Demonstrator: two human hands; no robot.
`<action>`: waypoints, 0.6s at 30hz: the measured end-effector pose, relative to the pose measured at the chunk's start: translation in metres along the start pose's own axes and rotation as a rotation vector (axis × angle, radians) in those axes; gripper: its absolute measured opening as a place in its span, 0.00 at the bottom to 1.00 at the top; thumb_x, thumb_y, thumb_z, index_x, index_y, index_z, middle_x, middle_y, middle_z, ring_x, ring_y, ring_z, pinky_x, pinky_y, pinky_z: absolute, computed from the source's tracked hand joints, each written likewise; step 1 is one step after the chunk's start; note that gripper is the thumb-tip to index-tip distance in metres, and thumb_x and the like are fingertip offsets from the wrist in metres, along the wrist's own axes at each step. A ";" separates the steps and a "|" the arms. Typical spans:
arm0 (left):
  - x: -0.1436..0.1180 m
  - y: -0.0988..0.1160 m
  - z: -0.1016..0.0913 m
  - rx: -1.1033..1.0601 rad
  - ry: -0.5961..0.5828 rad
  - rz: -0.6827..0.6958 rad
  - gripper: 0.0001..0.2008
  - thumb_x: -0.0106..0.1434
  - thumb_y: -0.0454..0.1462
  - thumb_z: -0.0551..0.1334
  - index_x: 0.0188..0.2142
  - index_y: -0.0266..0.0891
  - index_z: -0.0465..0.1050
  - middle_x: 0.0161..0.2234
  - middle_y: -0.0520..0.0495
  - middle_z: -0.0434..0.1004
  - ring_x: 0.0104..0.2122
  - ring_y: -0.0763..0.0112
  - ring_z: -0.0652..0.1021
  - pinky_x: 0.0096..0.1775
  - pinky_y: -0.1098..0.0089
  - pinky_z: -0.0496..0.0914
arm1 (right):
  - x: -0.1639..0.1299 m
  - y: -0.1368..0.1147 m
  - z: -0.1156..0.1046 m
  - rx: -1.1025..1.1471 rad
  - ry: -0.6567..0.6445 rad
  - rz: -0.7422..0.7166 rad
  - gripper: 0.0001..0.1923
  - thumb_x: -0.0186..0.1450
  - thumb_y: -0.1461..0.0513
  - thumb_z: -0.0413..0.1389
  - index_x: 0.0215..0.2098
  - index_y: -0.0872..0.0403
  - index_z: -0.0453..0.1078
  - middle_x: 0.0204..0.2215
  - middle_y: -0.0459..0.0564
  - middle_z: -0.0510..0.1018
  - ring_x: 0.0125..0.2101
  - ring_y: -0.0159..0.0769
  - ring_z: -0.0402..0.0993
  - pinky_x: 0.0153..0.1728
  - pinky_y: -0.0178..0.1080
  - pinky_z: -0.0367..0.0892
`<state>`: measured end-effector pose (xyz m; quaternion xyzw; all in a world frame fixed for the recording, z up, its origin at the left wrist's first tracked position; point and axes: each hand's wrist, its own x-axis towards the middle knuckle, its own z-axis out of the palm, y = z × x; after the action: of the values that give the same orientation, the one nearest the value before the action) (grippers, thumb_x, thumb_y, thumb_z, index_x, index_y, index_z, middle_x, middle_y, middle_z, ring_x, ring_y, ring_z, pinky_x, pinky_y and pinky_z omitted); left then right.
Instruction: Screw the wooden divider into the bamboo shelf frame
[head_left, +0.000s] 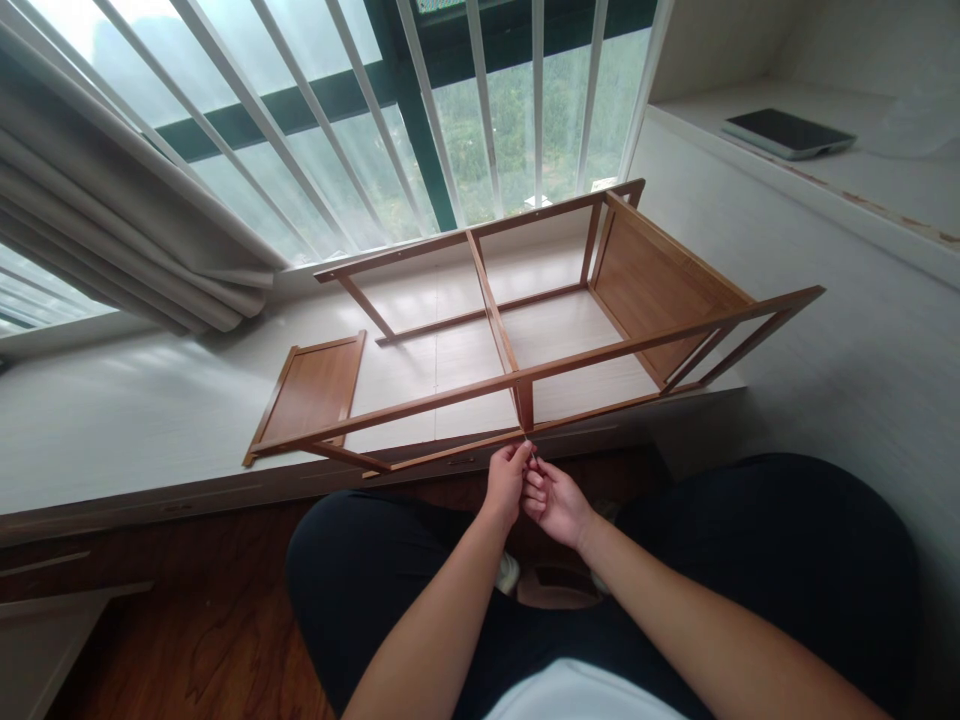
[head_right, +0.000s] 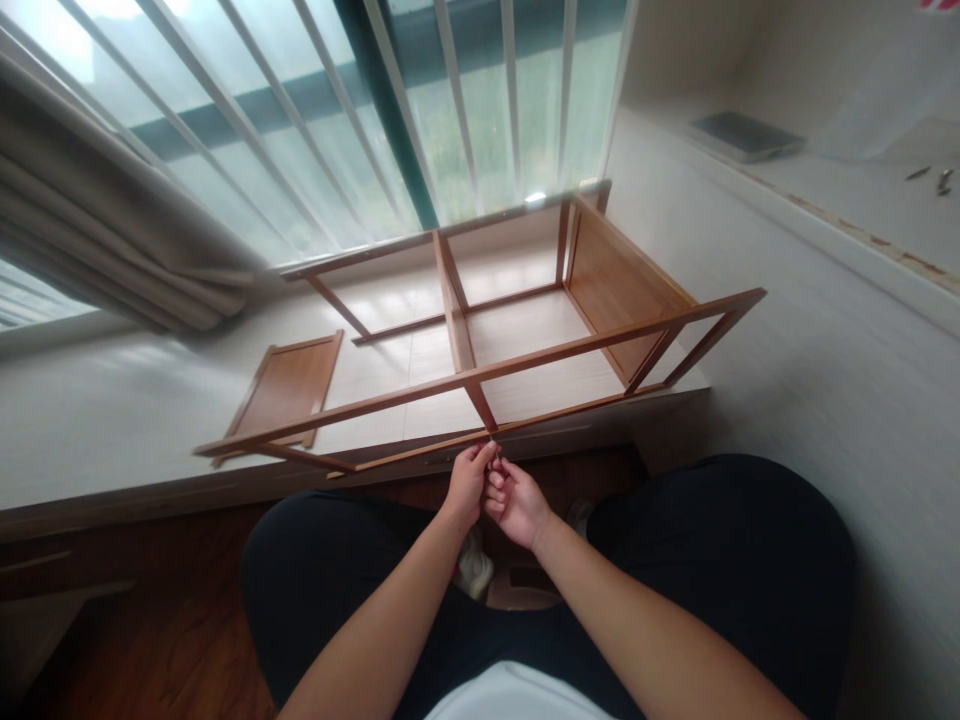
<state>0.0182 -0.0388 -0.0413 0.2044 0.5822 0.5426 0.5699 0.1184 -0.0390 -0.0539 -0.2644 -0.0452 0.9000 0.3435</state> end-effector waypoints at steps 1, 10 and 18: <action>0.000 0.000 0.000 0.004 0.002 -0.004 0.18 0.54 0.48 0.69 0.31 0.35 0.74 0.21 0.53 0.71 0.18 0.78 0.70 0.22 0.76 0.62 | 0.000 0.000 0.000 0.005 -0.005 0.007 0.06 0.63 0.59 0.57 0.32 0.52 0.66 0.17 0.38 0.60 0.15 0.25 0.51 0.15 0.28 0.49; -0.005 0.001 0.003 -0.012 -0.034 -0.015 0.17 0.54 0.48 0.69 0.32 0.35 0.74 0.21 0.54 0.70 0.14 0.79 0.67 0.17 0.75 0.59 | 0.001 0.006 -0.001 -0.009 0.070 -0.063 0.16 0.64 0.49 0.55 0.29 0.53 0.65 0.15 0.39 0.63 0.13 0.24 0.51 0.13 0.28 0.46; -0.002 0.001 0.003 -0.055 -0.071 0.012 0.18 0.54 0.48 0.68 0.32 0.34 0.74 0.21 0.54 0.69 0.13 0.80 0.66 0.16 0.76 0.59 | -0.005 0.007 0.008 -0.280 0.182 -0.304 0.19 0.61 0.46 0.58 0.32 0.53 0.66 0.15 0.39 0.67 0.11 0.23 0.54 0.11 0.28 0.48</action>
<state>0.0207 -0.0390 -0.0392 0.2112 0.5453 0.5542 0.5924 0.1129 -0.0467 -0.0468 -0.3797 -0.1780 0.7952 0.4379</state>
